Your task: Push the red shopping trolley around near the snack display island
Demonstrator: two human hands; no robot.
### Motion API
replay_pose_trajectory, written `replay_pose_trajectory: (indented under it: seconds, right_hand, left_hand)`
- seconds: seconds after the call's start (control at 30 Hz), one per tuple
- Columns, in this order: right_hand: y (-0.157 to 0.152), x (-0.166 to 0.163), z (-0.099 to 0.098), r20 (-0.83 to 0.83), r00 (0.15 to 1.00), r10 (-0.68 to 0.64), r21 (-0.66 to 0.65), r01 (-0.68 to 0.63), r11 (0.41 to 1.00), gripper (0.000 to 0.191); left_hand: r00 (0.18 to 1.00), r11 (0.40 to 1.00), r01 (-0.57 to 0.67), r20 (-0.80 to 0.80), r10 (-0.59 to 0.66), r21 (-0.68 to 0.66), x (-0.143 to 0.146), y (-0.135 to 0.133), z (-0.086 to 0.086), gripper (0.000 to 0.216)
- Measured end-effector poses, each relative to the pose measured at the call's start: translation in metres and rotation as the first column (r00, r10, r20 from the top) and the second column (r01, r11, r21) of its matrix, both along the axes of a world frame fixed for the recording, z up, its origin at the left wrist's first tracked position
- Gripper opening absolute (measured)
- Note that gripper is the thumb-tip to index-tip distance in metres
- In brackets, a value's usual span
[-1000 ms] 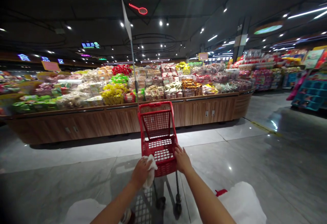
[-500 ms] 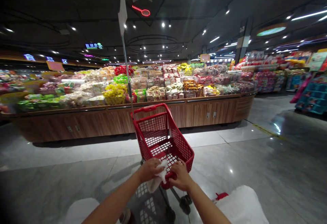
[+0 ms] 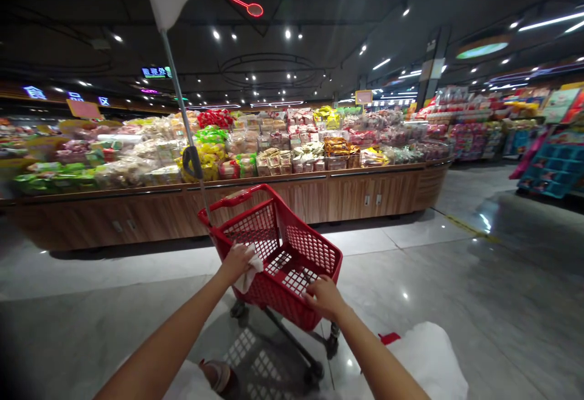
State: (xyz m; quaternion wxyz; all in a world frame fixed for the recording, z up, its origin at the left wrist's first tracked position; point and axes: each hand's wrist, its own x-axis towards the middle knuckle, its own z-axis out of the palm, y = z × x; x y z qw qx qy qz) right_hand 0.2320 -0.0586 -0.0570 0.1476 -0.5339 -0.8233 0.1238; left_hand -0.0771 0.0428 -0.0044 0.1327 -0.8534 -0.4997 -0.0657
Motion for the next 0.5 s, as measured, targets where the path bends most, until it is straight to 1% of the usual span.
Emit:
replay_pose_trajectory:
  seconds: [0.1, 0.17, 0.23, 0.3, 0.33, 0.4, 0.43, 0.5]
  right_hand:
    - [0.0, -0.04, 0.01, 0.008, 0.998, -0.069, -0.026, 0.069, 0.997, 0.036]
    - [0.001, -0.065, 0.014, 0.012, 0.992, -0.123, -0.018, 0.123, 0.992, 0.034]
    - [0.004, -0.08, 0.014, 0.039, 0.981, -0.191, -0.001, 0.191, 0.982, 0.035]
    - [0.007, -0.084, 0.013, 0.08, 0.966, -0.246, 0.02, 0.246, 0.969, 0.037]
    - [0.008, -0.083, 0.012, 0.1, 0.96, -0.26, 0.034, 0.258, 0.965, 0.036]
    - [0.009, -0.075, 0.011, 0.131, 0.957, -0.26, 0.055, 0.255, 0.965, 0.033]
    - [0.009, -0.069, 0.011, 0.139, 0.958, -0.249, 0.063, 0.243, 0.968, 0.032]
    - [0.01, -0.055, 0.014, 0.147, 0.962, -0.229, 0.07, 0.221, 0.973, 0.03]
  left_hand:
    - [0.998, 0.997, -0.063, 0.027, 0.062, 0.046, 0.019, -0.017, -0.007, 0.032]
    - [0.998, 0.997, -0.064, 0.027, 0.063, 0.042, 0.033, -0.028, -0.011, 0.038]
    - [0.999, 0.999, -0.041, 0.024, 0.04, 0.022, 0.045, -0.036, -0.016, 0.048]
    - [0.999, 1.0, -0.012, 0.034, 0.012, 0.012, 0.055, -0.043, -0.02, 0.054]
    - [0.999, 1.0, 0.005, 0.038, -0.005, 0.011, 0.058, -0.045, -0.022, 0.053]
    - [0.998, 0.998, 0.058, 0.027, -0.058, 0.006, 0.058, -0.045, -0.021, 0.043]
    - [0.996, 0.996, 0.092, 0.011, -0.091, -0.004, 0.055, -0.044, -0.017, 0.036]
    - [0.989, 0.989, 0.146, -0.031, -0.147, -0.041, 0.039, -0.036, -0.003, 0.026]
